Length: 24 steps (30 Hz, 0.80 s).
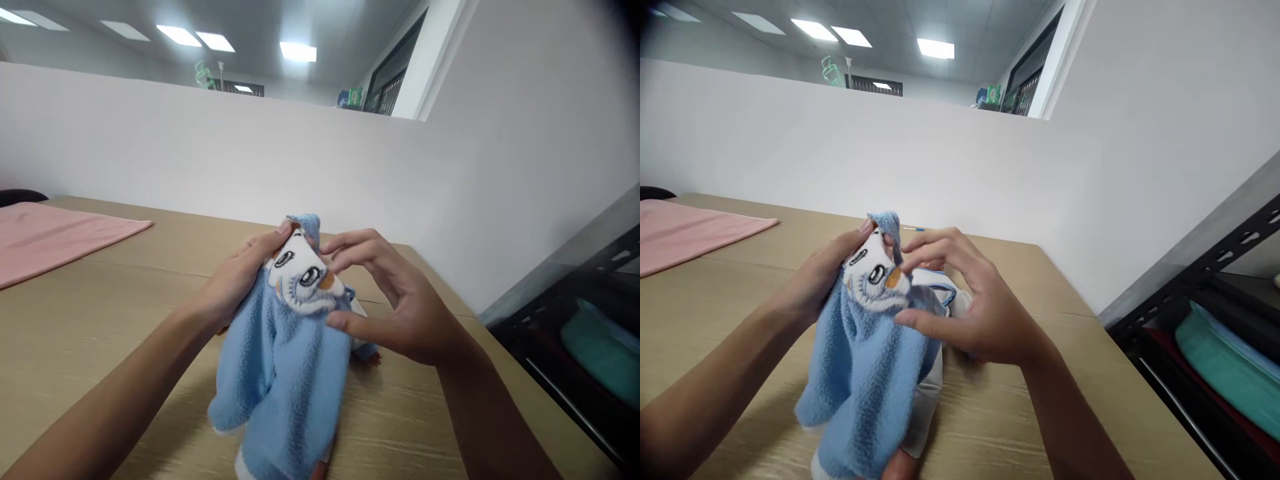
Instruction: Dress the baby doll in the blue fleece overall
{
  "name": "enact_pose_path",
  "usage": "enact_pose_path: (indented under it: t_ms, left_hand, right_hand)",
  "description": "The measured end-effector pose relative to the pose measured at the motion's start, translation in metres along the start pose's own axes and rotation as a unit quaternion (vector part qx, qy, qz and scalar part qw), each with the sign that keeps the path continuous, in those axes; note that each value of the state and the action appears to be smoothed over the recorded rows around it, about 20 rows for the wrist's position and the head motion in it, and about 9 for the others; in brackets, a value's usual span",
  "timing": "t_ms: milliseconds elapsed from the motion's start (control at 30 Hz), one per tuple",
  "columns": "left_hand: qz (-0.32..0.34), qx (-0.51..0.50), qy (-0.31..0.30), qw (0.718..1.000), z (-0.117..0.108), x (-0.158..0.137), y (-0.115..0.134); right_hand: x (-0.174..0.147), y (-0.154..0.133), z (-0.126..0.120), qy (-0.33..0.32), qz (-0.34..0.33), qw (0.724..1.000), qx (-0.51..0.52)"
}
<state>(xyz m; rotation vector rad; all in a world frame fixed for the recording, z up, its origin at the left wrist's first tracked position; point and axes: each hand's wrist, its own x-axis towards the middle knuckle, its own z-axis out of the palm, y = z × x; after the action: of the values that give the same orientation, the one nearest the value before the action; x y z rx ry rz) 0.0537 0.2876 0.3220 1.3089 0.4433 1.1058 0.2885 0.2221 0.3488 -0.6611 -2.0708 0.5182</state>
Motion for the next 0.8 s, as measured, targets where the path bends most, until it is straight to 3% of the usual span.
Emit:
enact_pose_path:
  t_ms: [67,200,300,400,500,567,633,700,800]
  left_hand:
    - [0.003,-0.006,-0.016,1.0,0.003,-0.003,0.004]
    - [0.023,0.031,0.015,0.999,0.005,-0.007,0.005]
    - [-0.014,0.028,0.039,0.999,0.006,-0.008,0.003]
    - [-0.065,-0.037,-0.013,0.997,0.008,-0.008,0.005]
    - [-0.084,-0.092,-0.052,0.991,0.006,-0.006,0.009]
    - [-0.074,-0.107,-0.028,0.991,0.003,-0.004,0.011]
    - [-0.051,-0.107,0.005,0.993,0.0,-0.002,0.01]
    - [-0.032,-0.094,0.022,0.995,-0.004,-0.001,0.009]
    - [-0.018,-0.027,0.021,0.999,-0.012,0.0,0.007]
  right_hand:
    - [-0.002,-0.004,0.001,-0.009,0.003,1.0,-0.008]
    - [-0.002,-0.011,0.004,-0.056,0.128,0.99,0.028]
    - [0.001,-0.009,0.005,-0.16,0.189,0.959,0.136]
    - [0.002,0.002,0.005,-0.205,0.206,0.928,0.235]
    - [0.001,0.013,0.005,-0.138,0.186,0.95,0.212]
    - [0.0,0.019,0.005,-0.057,0.133,0.983,0.117]
    - [0.0,0.021,0.005,0.003,0.069,0.996,0.048]
    - [0.001,0.022,0.005,0.021,0.036,0.998,0.044]
    - [0.002,0.022,0.005,0.008,0.051,0.994,0.097]
